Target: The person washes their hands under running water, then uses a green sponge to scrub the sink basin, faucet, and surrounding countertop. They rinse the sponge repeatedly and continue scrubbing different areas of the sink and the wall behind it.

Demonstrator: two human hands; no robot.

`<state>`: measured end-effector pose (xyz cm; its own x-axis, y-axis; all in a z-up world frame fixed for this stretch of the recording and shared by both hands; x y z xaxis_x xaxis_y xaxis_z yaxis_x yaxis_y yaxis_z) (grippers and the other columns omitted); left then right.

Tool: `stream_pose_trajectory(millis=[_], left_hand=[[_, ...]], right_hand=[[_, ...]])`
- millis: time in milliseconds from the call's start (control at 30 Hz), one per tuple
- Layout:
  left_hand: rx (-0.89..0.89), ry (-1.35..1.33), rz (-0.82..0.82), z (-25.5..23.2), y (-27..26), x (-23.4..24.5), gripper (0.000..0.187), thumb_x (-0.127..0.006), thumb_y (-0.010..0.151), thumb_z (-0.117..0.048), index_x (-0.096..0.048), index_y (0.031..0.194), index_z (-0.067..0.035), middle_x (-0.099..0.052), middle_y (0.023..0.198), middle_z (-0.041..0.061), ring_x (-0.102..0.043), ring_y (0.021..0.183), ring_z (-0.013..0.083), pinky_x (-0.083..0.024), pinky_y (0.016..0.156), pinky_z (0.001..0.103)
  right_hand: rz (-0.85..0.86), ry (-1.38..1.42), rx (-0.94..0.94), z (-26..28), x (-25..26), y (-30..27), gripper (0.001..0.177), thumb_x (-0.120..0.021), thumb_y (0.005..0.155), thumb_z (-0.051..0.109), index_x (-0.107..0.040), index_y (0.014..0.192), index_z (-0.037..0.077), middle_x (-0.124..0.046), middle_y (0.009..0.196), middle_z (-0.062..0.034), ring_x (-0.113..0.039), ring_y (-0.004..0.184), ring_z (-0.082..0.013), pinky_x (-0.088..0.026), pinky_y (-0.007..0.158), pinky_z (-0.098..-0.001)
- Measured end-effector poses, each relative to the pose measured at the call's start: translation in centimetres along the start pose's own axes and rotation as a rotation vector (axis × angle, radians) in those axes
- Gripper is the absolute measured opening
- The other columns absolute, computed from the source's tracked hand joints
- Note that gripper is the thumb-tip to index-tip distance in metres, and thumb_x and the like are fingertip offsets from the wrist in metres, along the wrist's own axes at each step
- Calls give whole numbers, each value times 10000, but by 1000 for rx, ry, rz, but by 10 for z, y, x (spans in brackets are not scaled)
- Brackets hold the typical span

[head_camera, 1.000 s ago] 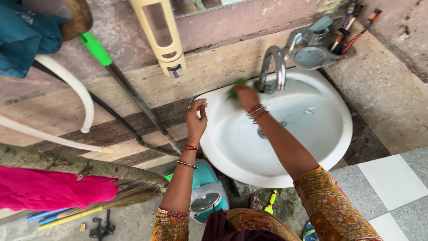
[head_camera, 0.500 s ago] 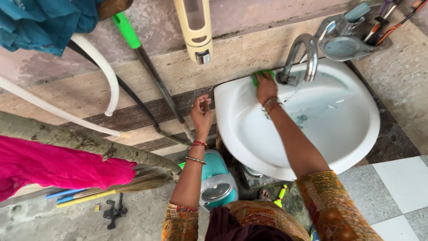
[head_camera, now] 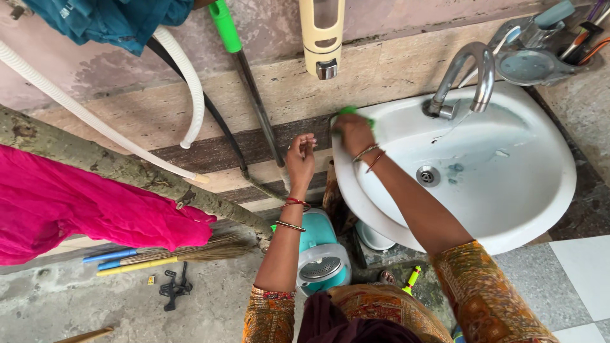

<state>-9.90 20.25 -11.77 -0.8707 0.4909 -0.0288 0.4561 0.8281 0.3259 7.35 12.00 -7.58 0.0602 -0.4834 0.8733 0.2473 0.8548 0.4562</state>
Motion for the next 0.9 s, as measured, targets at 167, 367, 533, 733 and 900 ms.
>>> stream_pose_trajectory(millis=[167,367,533,733,900], left_hand=[[37,45,6,-4,-8,5,159,-607,1006,-25,-678,1148,-11,-759,1053,97,-740,979,161,-588,867,293],[30,62,-15,-3,-9,19,162,-621,998,-50,-669,1149,-14,-759,1046,106,-745,971,170,-588,868,306],[47,26,17,2,-10,3,176,-595,1003,-42,-669,1160,-13,-759,1057,98,-747,979,161,-586,861,300],[25,33,-10,-1,-8,-28,181,-602,988,-12,-671,1155,-7,-766,1047,113,-742,962,176,-580,848,317],[-48,-7,-32,-11,-15,-38,219,-540,994,53,-635,1188,17,-744,1094,138,-737,1008,197,-576,889,321]], right_hand=[[95,118,-7,9,-16,-3,114,-768,745,32,-724,744,137,-724,1049,-59,-714,1039,-229,-582,1045,-396],[114,279,-248,-22,-19,3,531,-665,783,-76,-587,1291,58,-366,1493,-243,-666,960,-369,-601,906,-426],[-1,-12,-129,-13,7,-4,247,-766,818,164,-745,1064,146,-587,1279,-89,-617,1113,-374,-499,916,-508],[-45,-20,218,-6,-3,-4,295,-660,836,77,-760,1109,130,-687,1235,-81,-640,1163,-334,-488,1046,-475],[-153,116,0,-58,-4,-9,337,-621,854,28,-772,1129,151,-711,1210,-100,-640,1151,-346,-496,1023,-450]])
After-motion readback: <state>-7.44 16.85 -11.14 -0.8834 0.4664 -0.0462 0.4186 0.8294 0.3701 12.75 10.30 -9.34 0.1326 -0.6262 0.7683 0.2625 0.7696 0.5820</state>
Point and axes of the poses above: each hand's wrist, its own y-axis towards the middle knuckle, its own x-axis out of the back of the hand, z = x × y, the point moved 8 cm from there along y, towards the middle knuckle
